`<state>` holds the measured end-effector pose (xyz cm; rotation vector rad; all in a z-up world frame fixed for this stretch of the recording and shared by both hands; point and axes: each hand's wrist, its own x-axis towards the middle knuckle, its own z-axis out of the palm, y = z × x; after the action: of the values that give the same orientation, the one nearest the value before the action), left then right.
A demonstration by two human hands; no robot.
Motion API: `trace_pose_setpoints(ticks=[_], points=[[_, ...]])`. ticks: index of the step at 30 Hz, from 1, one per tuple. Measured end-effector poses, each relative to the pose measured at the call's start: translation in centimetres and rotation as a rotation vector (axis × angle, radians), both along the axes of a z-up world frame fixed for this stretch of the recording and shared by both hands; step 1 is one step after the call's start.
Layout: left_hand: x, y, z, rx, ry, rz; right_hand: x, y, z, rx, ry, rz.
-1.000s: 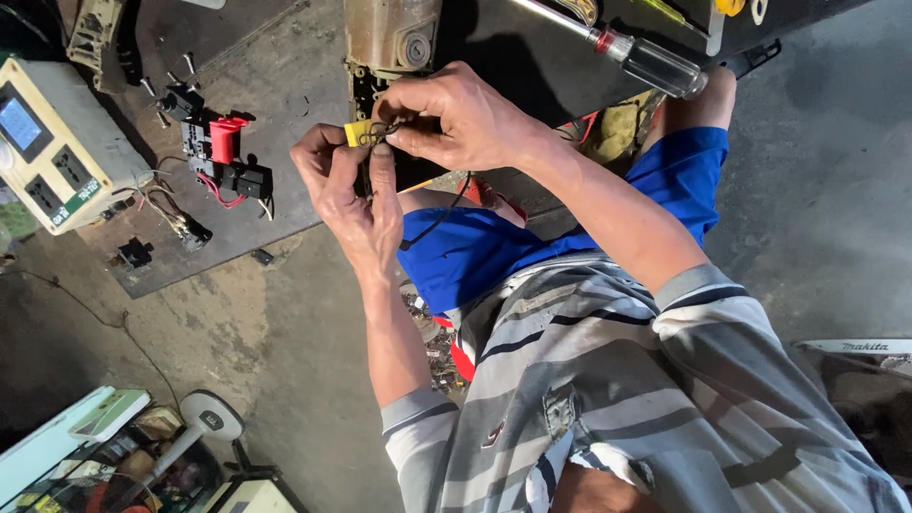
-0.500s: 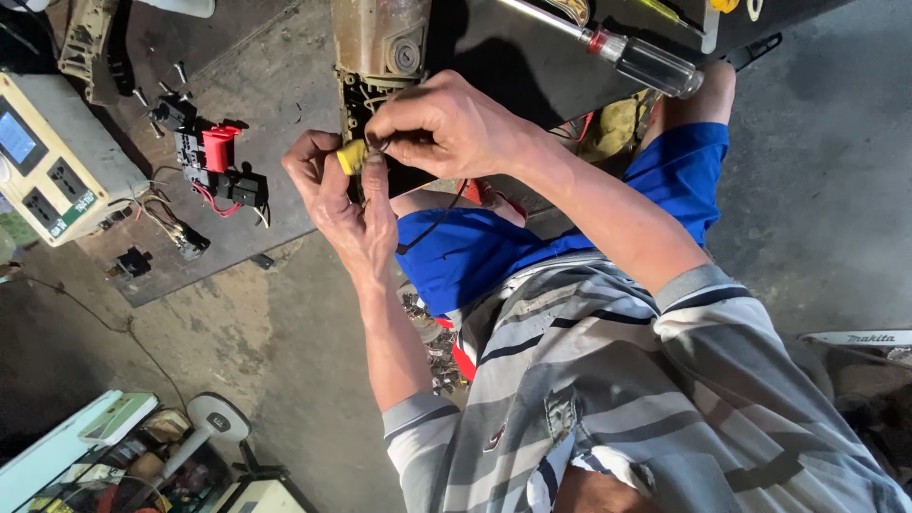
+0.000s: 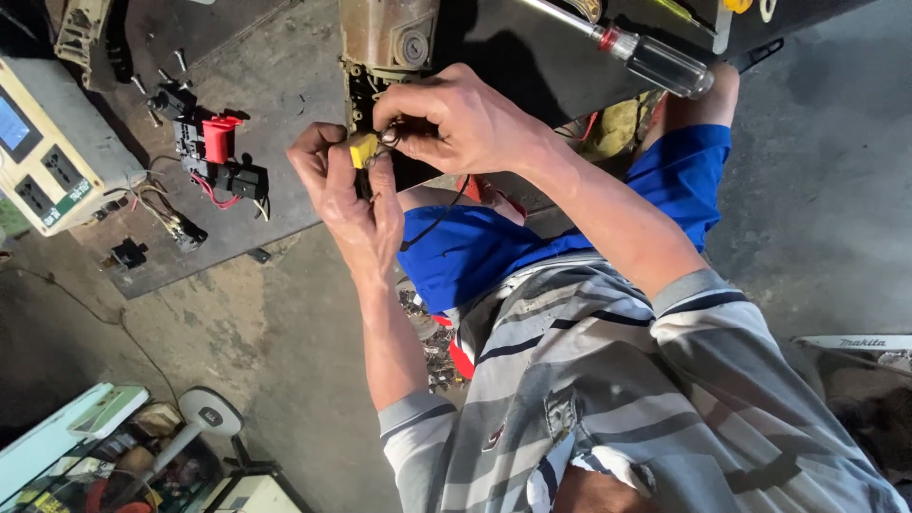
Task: Repairing the internal electrical components and wiring of an angle grinder using hand tools.
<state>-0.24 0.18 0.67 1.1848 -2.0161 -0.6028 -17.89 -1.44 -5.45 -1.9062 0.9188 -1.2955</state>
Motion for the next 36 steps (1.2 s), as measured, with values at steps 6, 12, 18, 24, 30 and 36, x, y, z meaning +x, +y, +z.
trace_pose_setpoints(ticks=[6,12,18,24,30,36], points=[[-0.3,0.2,0.2,0.056,0.025,0.037,0.0,0.1,-0.2,0.023,0.007,-0.002],[-0.3,0.1,0.3,0.105,0.035,0.105,0.1,0.1,0.2,0.000,-0.020,-0.010],[-0.6,0.4,-0.7,-0.013,0.016,0.110,0.1,0.1,0.1,0.006,0.008,-0.016],[-1.0,1.0,-2.2,-0.214,0.050,0.308,0.0,0.1,0.1,0.025,0.015,-0.017],[-1.2,1.0,-1.6,-0.198,-0.031,0.216,-0.1,0.1,0.0,-0.003,-0.005,0.013],[-1.5,0.8,-0.3,-0.188,-0.065,0.168,0.1,0.0,-0.3,-0.031,-0.004,-0.004]])
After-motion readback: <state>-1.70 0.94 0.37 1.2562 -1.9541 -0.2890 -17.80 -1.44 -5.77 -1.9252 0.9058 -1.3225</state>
